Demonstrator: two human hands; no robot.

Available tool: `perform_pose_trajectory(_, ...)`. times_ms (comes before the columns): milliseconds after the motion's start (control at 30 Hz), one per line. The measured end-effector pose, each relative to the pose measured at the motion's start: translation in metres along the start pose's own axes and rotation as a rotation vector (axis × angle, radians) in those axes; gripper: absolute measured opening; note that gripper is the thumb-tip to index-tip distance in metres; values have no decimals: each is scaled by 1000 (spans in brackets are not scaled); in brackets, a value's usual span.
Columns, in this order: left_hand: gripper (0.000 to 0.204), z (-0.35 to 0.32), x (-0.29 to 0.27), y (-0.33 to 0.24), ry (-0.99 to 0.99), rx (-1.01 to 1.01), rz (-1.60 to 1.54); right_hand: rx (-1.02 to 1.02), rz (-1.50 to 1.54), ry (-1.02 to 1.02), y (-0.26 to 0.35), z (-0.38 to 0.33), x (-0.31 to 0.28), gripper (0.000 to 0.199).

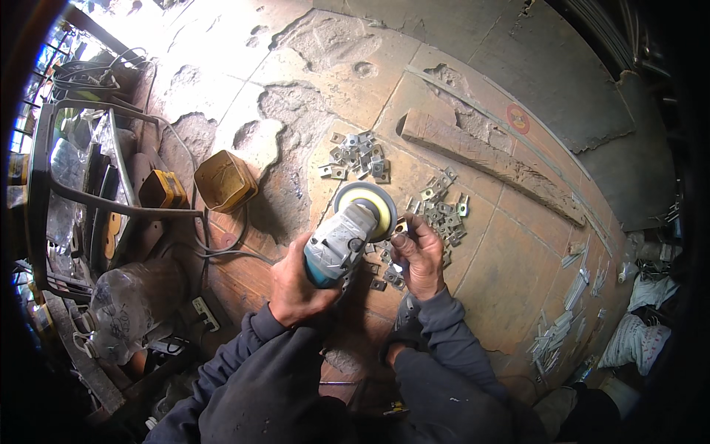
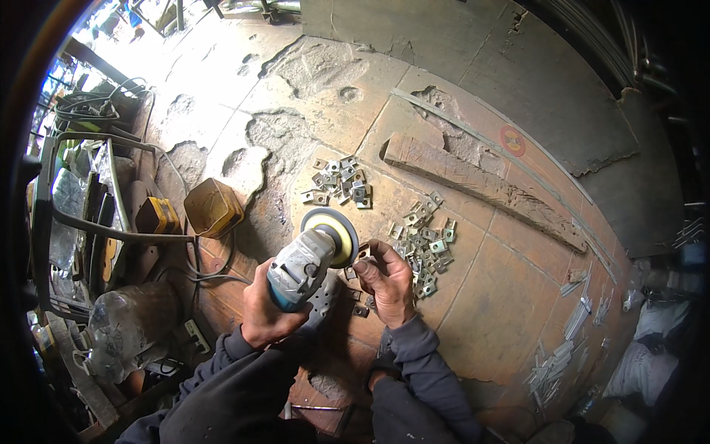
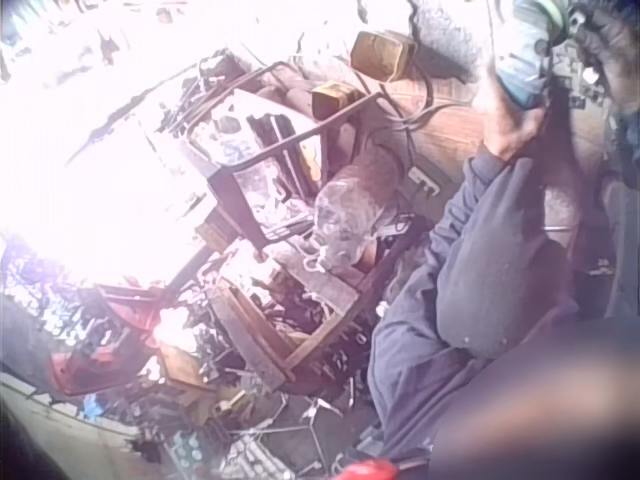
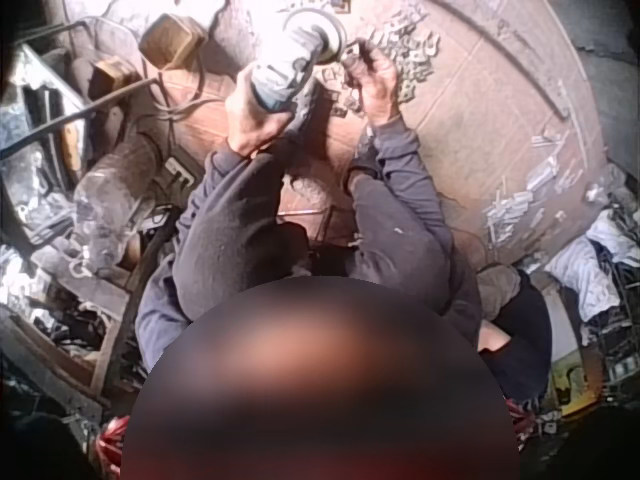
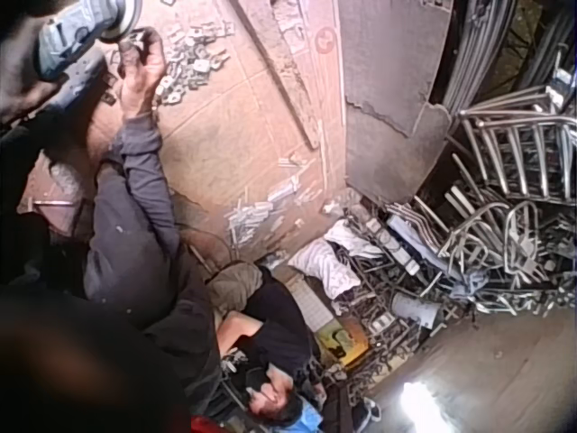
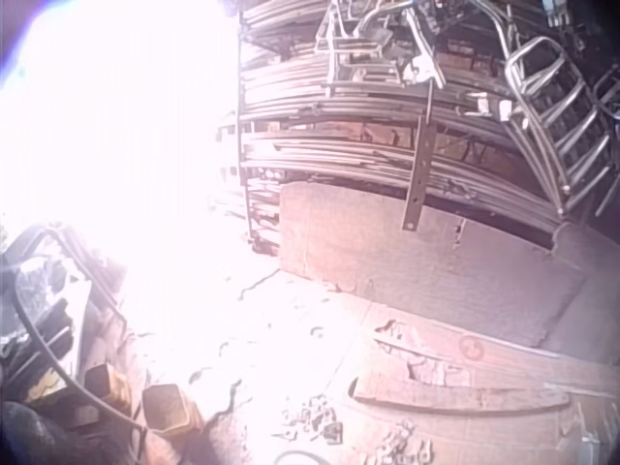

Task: The person sits on the floor and uses an angle grinder to smooth the edges of small metal brackets. They pick up each bracket, grind its edges, and place it back on the floor. Another person walks through the scene briefly.

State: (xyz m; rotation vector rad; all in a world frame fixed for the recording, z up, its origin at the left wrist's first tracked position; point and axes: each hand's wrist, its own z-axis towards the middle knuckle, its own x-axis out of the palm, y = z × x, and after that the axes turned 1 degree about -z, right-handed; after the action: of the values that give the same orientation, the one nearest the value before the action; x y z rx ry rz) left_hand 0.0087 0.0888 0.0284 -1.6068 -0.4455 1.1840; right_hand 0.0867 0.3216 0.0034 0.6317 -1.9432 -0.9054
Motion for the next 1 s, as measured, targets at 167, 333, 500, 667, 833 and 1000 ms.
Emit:
perform_pose_trajectory(167,86,1,7,2,-84,47,142,48,139,-23,-6,-4,10,40)
perform_pose_trajectory(333,83,1,7,1,-95,59,190,97,220,-57,-15,-3,13,34)
perform_pose_trajectory(500,83,-2,4,0,-44,19,121,105,348,-29,-19,-3,9,22)
perform_pose_trajectory(667,84,0,6,2,-65,0,129,195,452,17,-19,-2,10,18)
perform_pose_trajectory(833,83,1,7,1,-87,-4,119,289,483,-71,-22,-4,12,23)
perform_pose_trajectory(1000,82,3,9,2,-69,20,88,280,571,11,-35,-1,8,25)
